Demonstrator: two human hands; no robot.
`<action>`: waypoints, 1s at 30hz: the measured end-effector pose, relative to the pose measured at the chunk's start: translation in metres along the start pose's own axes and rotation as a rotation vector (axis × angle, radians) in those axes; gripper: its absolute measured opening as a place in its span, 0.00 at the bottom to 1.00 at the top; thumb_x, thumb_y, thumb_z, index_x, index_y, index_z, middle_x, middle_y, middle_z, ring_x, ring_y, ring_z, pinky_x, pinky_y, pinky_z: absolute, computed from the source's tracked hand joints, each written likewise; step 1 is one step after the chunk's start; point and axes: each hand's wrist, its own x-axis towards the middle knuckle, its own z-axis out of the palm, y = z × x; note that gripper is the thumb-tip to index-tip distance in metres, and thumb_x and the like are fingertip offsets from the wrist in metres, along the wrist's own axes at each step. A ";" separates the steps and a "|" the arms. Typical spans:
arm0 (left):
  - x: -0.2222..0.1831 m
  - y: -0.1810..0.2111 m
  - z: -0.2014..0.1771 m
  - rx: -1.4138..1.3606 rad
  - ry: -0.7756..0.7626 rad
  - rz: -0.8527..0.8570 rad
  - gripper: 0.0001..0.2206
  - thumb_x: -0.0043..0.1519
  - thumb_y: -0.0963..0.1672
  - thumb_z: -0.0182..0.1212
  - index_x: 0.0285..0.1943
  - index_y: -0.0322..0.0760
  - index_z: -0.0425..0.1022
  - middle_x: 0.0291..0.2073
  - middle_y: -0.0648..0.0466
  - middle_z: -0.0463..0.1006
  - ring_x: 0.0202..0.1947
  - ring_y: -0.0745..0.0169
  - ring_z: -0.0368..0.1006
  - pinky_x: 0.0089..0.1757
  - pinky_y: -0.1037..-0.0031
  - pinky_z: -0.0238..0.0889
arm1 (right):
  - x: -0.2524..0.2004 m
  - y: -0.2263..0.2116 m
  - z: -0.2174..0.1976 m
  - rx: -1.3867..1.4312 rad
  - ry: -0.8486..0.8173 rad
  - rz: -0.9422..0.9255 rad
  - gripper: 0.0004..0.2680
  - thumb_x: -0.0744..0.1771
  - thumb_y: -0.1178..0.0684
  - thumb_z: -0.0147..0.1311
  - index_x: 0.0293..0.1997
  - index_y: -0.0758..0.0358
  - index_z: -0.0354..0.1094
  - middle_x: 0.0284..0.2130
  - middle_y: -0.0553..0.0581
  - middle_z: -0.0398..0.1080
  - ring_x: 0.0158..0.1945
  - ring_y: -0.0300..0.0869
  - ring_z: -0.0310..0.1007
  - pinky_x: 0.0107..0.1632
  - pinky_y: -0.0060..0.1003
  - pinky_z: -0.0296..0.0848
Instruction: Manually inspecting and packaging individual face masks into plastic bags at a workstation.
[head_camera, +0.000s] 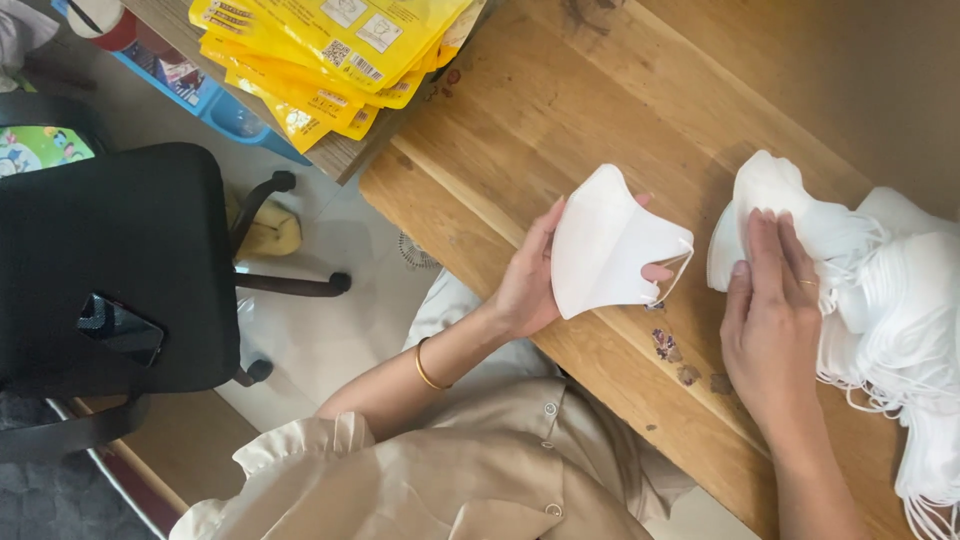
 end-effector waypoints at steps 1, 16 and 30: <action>0.001 -0.001 -0.001 0.000 0.002 0.002 0.38 0.68 0.60 0.39 0.82 0.36 0.53 0.71 0.38 0.63 0.69 0.43 0.62 0.61 0.53 0.59 | 0.000 0.001 -0.001 0.001 -0.001 -0.002 0.18 0.74 0.69 0.40 0.75 0.77 0.51 0.66 0.77 0.65 0.75 0.66 0.54 0.72 0.59 0.61; 0.000 -0.003 -0.007 -0.027 -0.068 0.014 0.34 0.71 0.59 0.39 0.79 0.35 0.57 0.70 0.36 0.65 0.69 0.41 0.63 0.64 0.52 0.57 | -0.001 0.000 0.002 -0.208 0.070 -0.108 0.17 0.73 0.71 0.47 0.74 0.73 0.64 0.64 0.80 0.71 0.72 0.66 0.65 0.70 0.59 0.66; -0.002 0.001 0.000 0.010 -0.015 0.003 0.37 0.69 0.60 0.39 0.80 0.34 0.55 0.71 0.39 0.64 0.71 0.44 0.61 0.65 0.53 0.57 | 0.001 0.000 0.000 -0.179 0.058 -0.097 0.22 0.70 0.77 0.43 0.74 0.73 0.61 0.63 0.78 0.71 0.71 0.67 0.65 0.69 0.59 0.67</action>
